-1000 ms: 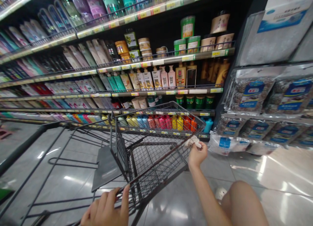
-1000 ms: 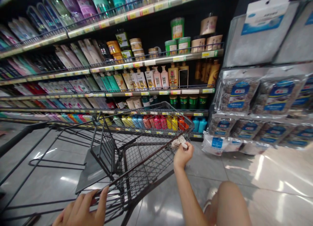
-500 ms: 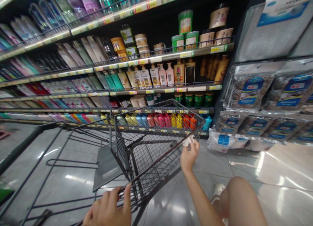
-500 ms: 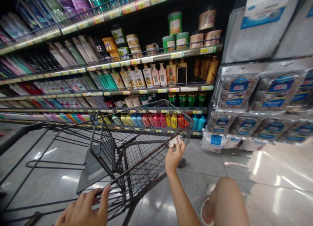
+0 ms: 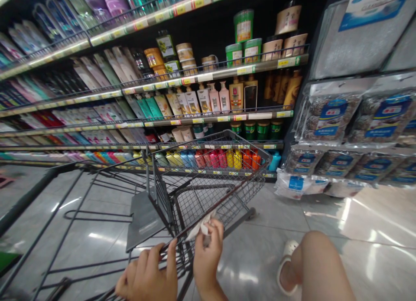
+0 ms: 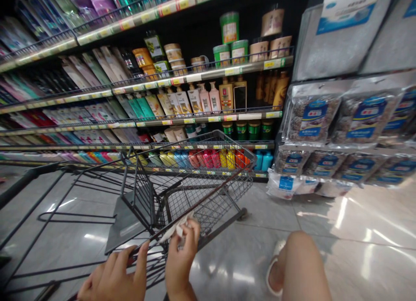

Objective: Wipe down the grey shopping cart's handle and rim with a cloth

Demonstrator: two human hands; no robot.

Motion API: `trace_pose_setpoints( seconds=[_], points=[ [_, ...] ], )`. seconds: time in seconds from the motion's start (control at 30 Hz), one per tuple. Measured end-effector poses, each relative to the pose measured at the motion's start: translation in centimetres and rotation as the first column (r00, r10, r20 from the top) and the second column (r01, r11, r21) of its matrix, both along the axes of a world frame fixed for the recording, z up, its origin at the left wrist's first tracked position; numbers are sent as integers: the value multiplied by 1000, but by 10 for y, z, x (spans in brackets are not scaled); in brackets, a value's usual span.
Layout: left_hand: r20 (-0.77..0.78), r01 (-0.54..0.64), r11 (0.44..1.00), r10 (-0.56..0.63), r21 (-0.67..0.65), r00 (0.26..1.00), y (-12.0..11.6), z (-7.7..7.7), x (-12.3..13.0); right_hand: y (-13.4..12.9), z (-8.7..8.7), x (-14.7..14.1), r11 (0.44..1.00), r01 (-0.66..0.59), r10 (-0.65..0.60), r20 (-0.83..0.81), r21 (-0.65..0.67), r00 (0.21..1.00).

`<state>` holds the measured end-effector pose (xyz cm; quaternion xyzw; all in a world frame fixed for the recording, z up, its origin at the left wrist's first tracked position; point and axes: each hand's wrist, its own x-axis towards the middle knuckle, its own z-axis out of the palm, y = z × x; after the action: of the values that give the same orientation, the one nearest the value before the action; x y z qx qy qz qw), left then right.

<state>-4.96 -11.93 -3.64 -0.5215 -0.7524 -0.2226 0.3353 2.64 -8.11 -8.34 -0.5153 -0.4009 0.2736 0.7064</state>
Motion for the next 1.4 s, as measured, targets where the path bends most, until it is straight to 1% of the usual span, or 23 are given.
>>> trace_pose_setpoints(
  seconds=[0.1,0.17,0.23,0.3,0.37,0.4,0.47,0.57,0.63,0.7,0.8,0.9,1.0,1.1,1.2,1.27,1.33,1.4],
  points=[
    [-13,28,1000,-28,5,1000,-1,1,-2,-25,-4,-24,983,-175,179,-54,61,982],
    [-65,64,998,-63,7,996,-1,2,-4,-34,-8,-31,954,-277,281,-21,117,959],
    [-104,101,995,-100,8,990,-2,4,-7,-34,-13,-28,932,-327,323,50,155,945],
    [-113,121,993,-119,11,987,-3,6,-9,-27,-16,-18,931,-324,310,107,167,945],
    [-103,129,992,-127,11,987,-3,7,-10,-13,-18,-3,951,-272,257,118,145,959],
    [-99,128,992,-126,12,987,-4,7,-10,-5,-19,6,966,-225,211,113,125,971],
    [-90,123,992,-121,13,989,-4,7,-10,14,-21,25,993,-91,83,93,76,992],
    [-83,109,994,-108,5,991,-4,5,-10,48,-26,57,995,99,-99,39,-4,994],
    [-83,103,995,-103,0,991,-5,4,-12,71,-32,79,989,141,-141,7,-38,990],
    [-91,116,993,-116,-10,989,-6,3,-15,93,-41,100,986,154,-156,-34,-57,987],
    [-97,131,991,-133,-28,986,-7,3,-19,121,-53,127,975,187,-198,-92,-121,976],
    [-88,127,991,-129,-31,988,-7,3,-20,142,-60,146,975,190,-195,-37,-117,980],
    [-95,145,989,-147,-33,985,-5,5,-19,152,-60,155,972,212,-210,31,-99,977],
    [-96,158,987,-160,-34,982,-4,7,-19,156,-59,158,970,227,-222,59,-91,973],
    [-79,172,985,-173,-28,982,-3,9,-22,154,-66,158,976,202,-197,69,-80,978],
    [-68,183,983,-184,-20,981,-3,10,-26,153,-75,155,970,199,-196,36,-139,980],
    [-72,186,983,-186,-5,980,-2,11,-31,152,-85,150,950,210,-219,-17,-232,975],
    [-80,177,984,-175,13,981,0,12,-34,153,-94,145,929,223,-250,-55,-296,967]
  ],
)
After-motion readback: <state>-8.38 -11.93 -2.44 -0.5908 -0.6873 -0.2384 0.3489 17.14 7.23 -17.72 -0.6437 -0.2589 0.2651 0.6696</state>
